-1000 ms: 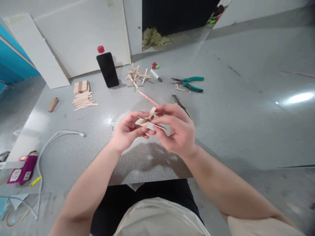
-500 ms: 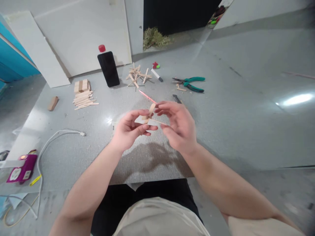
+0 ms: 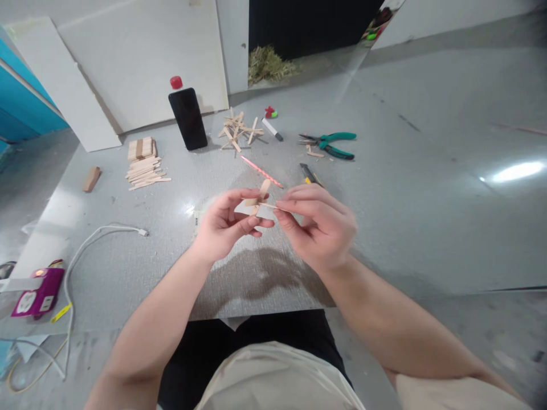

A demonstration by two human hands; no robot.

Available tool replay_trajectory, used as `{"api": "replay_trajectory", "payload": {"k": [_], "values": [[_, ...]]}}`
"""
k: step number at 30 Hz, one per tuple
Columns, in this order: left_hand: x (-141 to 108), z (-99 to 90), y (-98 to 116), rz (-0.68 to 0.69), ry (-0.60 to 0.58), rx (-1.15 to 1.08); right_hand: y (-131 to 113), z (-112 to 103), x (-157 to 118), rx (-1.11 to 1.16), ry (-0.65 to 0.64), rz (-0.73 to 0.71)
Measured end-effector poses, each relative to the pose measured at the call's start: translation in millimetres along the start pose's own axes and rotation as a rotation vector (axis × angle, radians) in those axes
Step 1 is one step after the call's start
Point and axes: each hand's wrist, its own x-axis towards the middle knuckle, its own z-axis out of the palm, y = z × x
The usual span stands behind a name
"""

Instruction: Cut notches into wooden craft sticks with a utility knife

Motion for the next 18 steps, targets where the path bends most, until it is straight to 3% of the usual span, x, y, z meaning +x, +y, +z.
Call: {"api": "replay_trajectory", "payload": {"k": [18], "values": [[0.7, -0.6, -1.6, 0.073, -0.031, 0.017, -2.0, 0.5, -0.4, 0.028, 0.002, -0.009]]}}
